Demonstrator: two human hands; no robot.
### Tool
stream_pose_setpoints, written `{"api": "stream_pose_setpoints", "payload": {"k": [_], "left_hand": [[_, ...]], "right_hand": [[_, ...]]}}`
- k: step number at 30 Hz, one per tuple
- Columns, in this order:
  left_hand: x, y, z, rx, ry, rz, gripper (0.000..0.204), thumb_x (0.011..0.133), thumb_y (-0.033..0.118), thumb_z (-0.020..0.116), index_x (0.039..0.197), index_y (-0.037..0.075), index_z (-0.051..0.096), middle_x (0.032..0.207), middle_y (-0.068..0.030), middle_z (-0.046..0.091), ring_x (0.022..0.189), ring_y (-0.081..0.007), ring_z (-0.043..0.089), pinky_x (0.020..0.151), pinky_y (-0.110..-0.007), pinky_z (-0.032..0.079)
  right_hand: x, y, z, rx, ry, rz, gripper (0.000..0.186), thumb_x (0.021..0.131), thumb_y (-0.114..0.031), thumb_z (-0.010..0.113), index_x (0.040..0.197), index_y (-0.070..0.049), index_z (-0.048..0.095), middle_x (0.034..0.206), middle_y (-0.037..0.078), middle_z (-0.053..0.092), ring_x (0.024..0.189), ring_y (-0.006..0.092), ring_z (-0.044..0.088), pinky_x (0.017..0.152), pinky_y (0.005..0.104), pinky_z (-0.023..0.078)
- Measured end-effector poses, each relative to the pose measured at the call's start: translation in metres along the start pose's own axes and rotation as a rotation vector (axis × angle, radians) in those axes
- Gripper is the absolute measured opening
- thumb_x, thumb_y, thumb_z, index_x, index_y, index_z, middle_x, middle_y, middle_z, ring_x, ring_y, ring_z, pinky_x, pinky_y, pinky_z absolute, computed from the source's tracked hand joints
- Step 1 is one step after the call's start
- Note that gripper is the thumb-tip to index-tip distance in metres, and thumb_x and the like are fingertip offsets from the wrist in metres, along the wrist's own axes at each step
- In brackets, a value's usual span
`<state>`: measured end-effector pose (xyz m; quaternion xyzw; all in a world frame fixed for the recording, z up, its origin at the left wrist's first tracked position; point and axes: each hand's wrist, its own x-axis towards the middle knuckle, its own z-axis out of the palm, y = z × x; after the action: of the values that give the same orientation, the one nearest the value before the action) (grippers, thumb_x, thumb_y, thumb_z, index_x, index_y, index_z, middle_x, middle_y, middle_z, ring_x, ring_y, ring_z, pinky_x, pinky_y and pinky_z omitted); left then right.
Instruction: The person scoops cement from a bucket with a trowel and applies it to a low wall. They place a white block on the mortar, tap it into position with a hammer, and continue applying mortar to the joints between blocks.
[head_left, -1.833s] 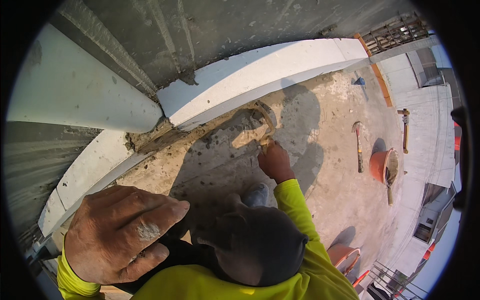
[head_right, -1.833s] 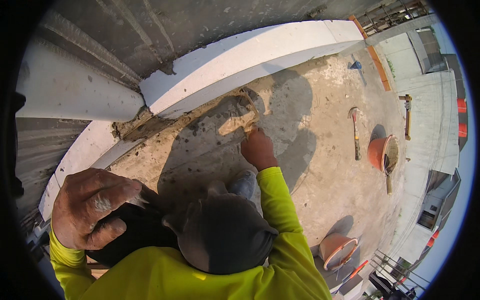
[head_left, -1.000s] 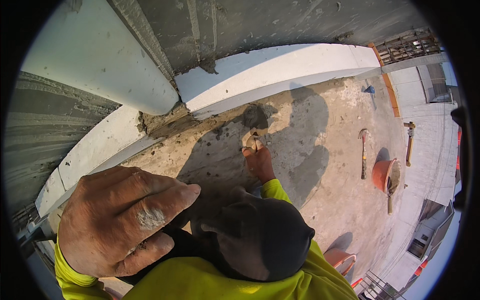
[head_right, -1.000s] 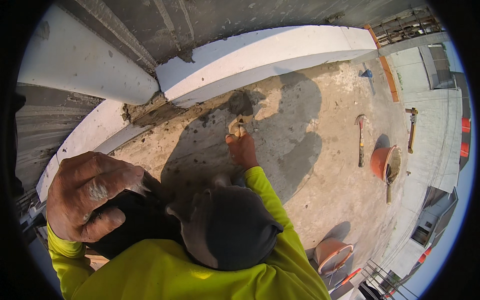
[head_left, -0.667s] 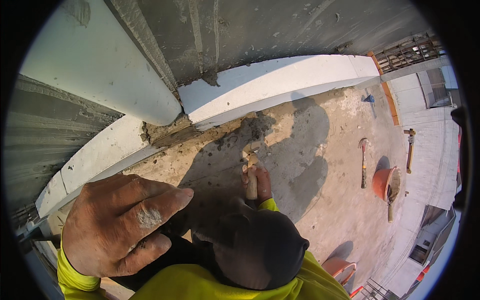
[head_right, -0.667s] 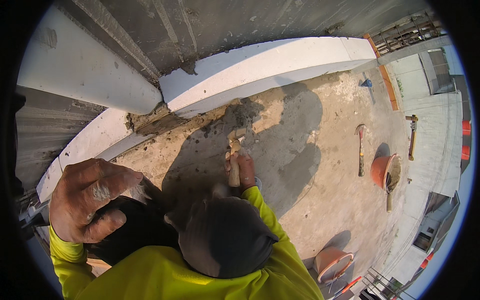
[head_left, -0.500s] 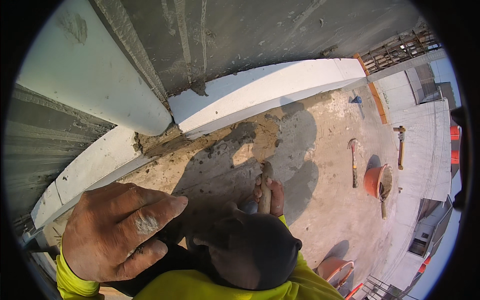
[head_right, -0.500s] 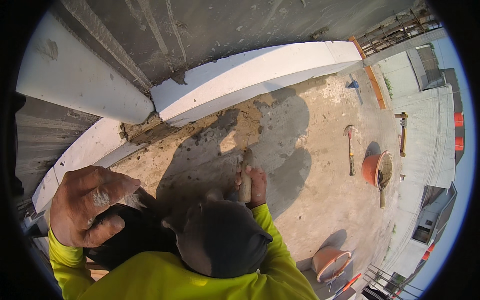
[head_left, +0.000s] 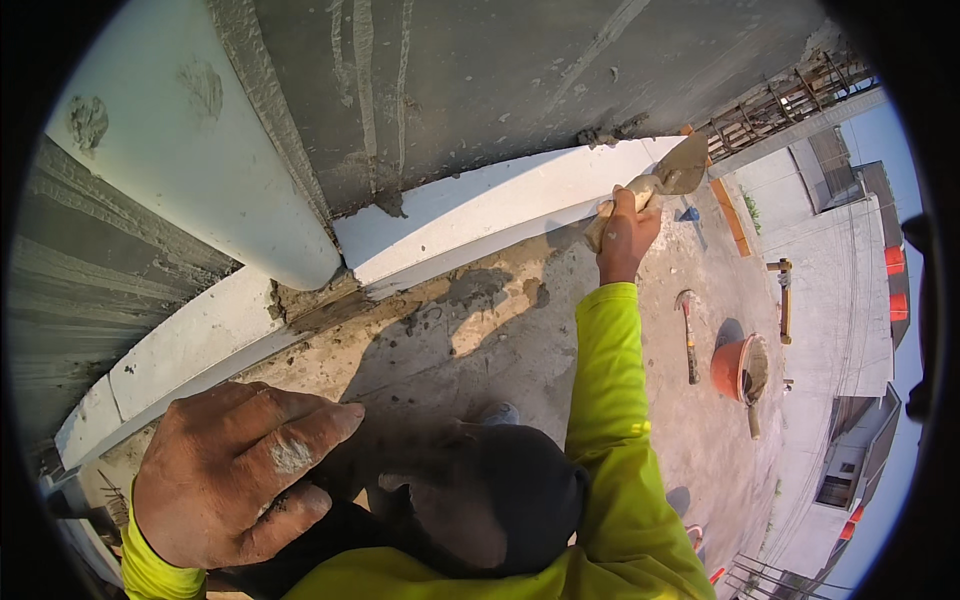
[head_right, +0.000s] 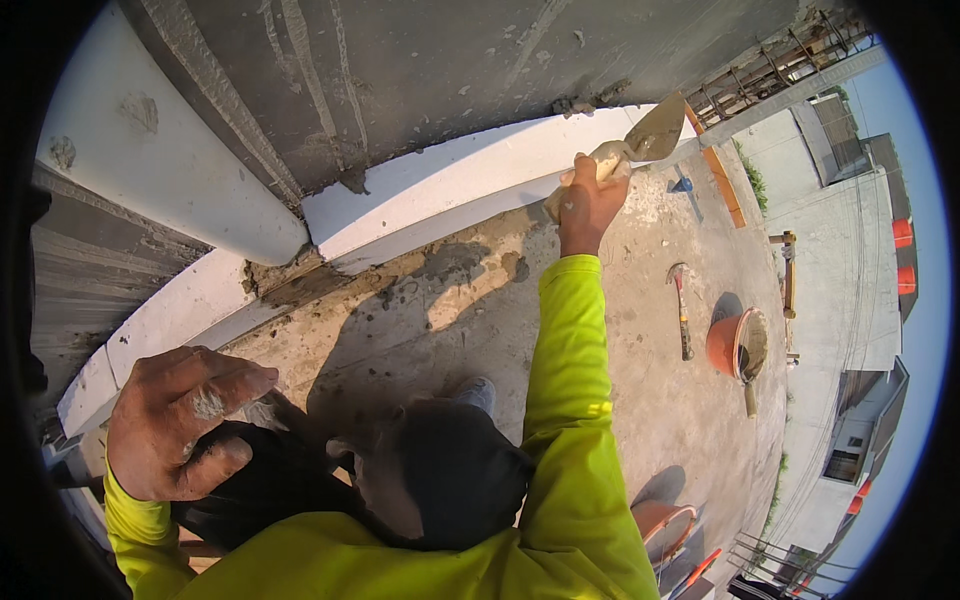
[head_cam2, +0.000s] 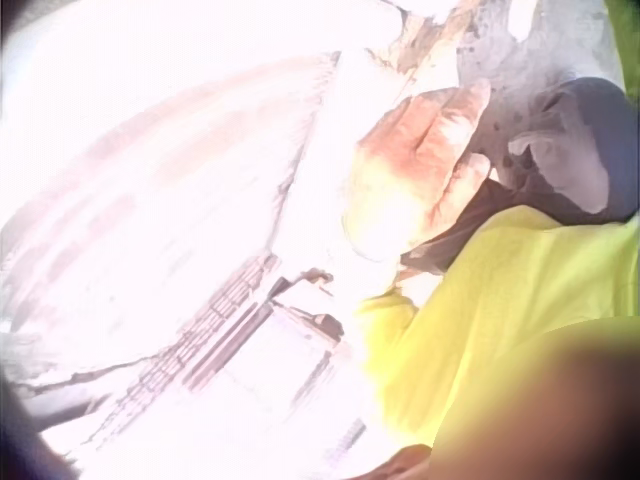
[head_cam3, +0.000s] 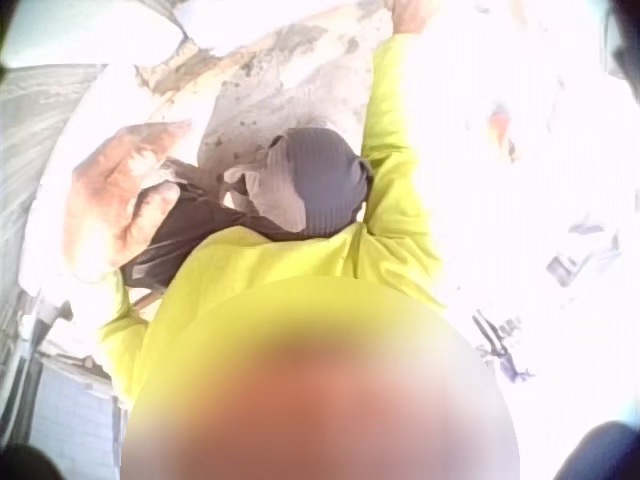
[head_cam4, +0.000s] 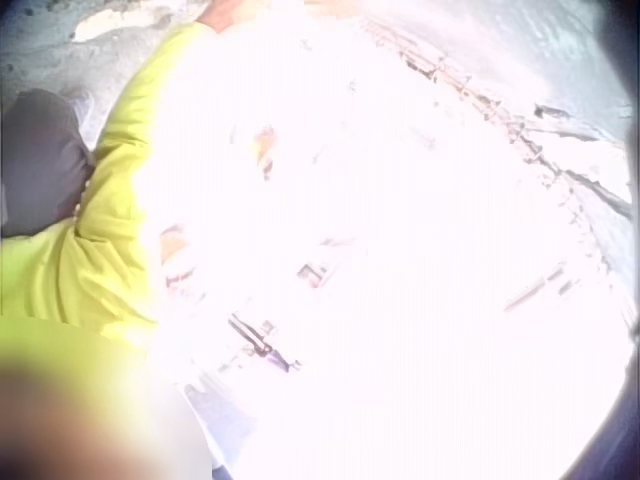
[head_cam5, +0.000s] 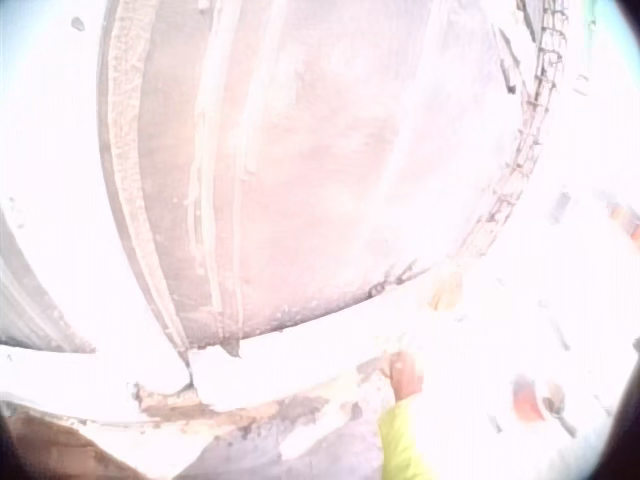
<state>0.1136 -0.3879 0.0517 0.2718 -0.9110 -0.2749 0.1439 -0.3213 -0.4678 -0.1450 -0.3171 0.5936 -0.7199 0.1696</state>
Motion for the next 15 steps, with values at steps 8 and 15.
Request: {"api": "stream_pose_setpoints", "payload": {"k": [8,15], "left_hand": [[0.005,-0.009,0.002,-0.043,-0.033,0.004,0.050,0.077,0.024,0.069,0.121,0.003,0.067,0.098,-0.0157,0.071,0.072,-0.0260,0.069,0.066,-0.039,0.057],[0.010,-0.009,0.007,-0.024,-0.038,0.029,0.047,0.087,0.032,0.066,0.120,-0.001,0.066,0.094,-0.0164,0.070,0.078,-0.0294,0.071,0.068,-0.041,0.059]], "right_hand": [[-0.159,0.072,-0.128,-0.411,-0.100,0.553,0.027,0.086,-0.018,0.064,0.101,0.005,0.060,0.077,0.008,0.062,0.064,0.0160,0.061,0.057,0.0320,0.049],[-0.217,0.130,-0.090,-0.563,-0.373,0.478,0.034,0.082,-0.020,0.069,0.097,0.009,0.060,0.079,0.016,0.064,0.077,0.0257,0.065,0.066,0.0412,0.050]]}}
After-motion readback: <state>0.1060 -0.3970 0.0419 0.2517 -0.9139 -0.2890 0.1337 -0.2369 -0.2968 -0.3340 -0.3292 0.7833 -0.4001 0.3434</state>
